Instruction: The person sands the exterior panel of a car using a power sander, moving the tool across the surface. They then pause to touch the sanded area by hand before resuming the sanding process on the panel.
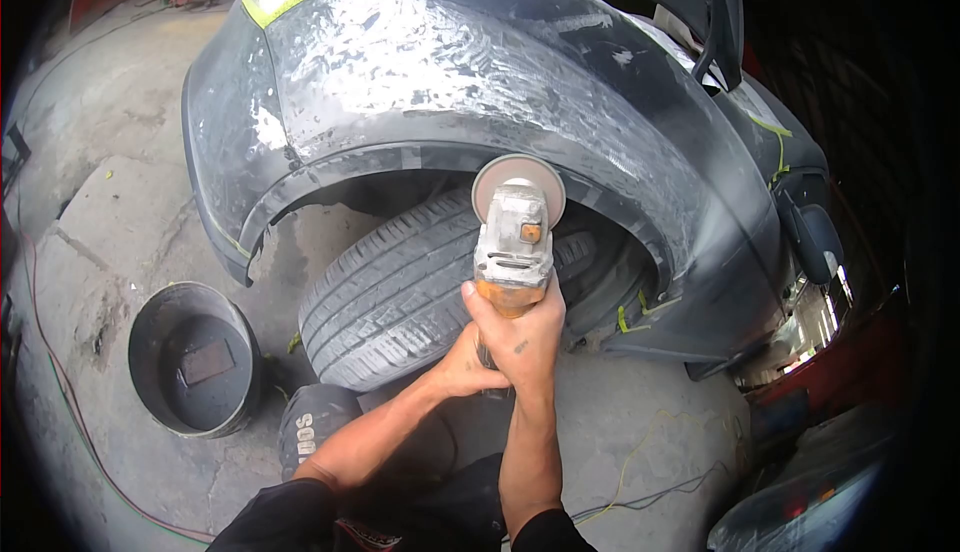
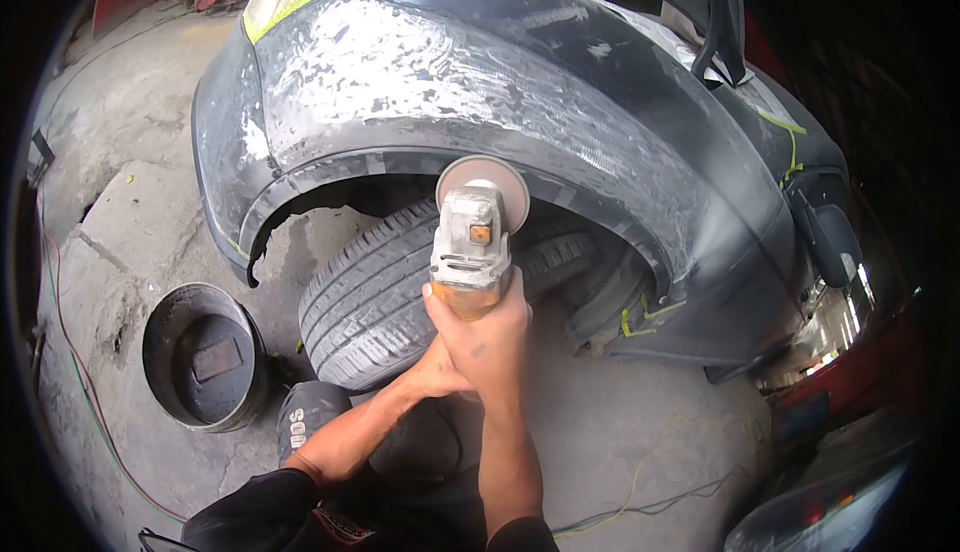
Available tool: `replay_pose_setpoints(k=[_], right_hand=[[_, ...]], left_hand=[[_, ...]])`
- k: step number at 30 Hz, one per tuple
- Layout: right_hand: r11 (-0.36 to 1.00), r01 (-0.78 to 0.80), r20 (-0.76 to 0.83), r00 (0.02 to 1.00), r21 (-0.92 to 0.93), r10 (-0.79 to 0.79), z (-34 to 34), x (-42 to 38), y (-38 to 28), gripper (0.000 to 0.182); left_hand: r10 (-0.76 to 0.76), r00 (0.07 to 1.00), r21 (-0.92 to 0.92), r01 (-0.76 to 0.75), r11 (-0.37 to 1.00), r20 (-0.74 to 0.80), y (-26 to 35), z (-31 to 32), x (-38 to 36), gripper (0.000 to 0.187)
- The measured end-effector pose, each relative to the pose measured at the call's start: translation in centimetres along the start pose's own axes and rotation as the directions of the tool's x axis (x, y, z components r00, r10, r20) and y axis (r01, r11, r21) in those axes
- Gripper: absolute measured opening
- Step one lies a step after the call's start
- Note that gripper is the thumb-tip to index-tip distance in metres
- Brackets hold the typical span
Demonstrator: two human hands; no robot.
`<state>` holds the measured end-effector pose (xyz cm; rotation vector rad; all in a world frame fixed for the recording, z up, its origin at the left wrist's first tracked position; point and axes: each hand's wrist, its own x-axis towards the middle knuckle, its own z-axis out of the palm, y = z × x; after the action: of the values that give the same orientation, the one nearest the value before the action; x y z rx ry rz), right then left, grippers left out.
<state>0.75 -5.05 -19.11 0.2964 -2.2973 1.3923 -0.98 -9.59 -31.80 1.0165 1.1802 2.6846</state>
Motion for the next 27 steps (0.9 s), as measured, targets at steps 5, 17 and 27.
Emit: replay_pose_setpoints(k=[5,17,27], right_hand=[[1.0,-0.013,-0.011,1.0,0.008,0.013,0.0,-0.4,0.3,0.044],[1.0,-0.012,-0.007,1.0,0.002,0.012,-0.1,-0.8,1.2,0.041],[1.0,-0.02,0.0,1.0,0.019,0.02,0.3,-0.5,0.4,0.042]], left_hand=[[0.008,1.0,-0.051,-0.009,0.999,-0.026,-0.5,0.3,-0.7,0.067],[-0.014,1.0,-0.021,0.014,1.0,-0.021,-0.6,0.2,-1.2,0.061],[-0.011,0.998,-0.032,0.009,0.999,-0.067,0.8,0.6,-1.0,0.055]])
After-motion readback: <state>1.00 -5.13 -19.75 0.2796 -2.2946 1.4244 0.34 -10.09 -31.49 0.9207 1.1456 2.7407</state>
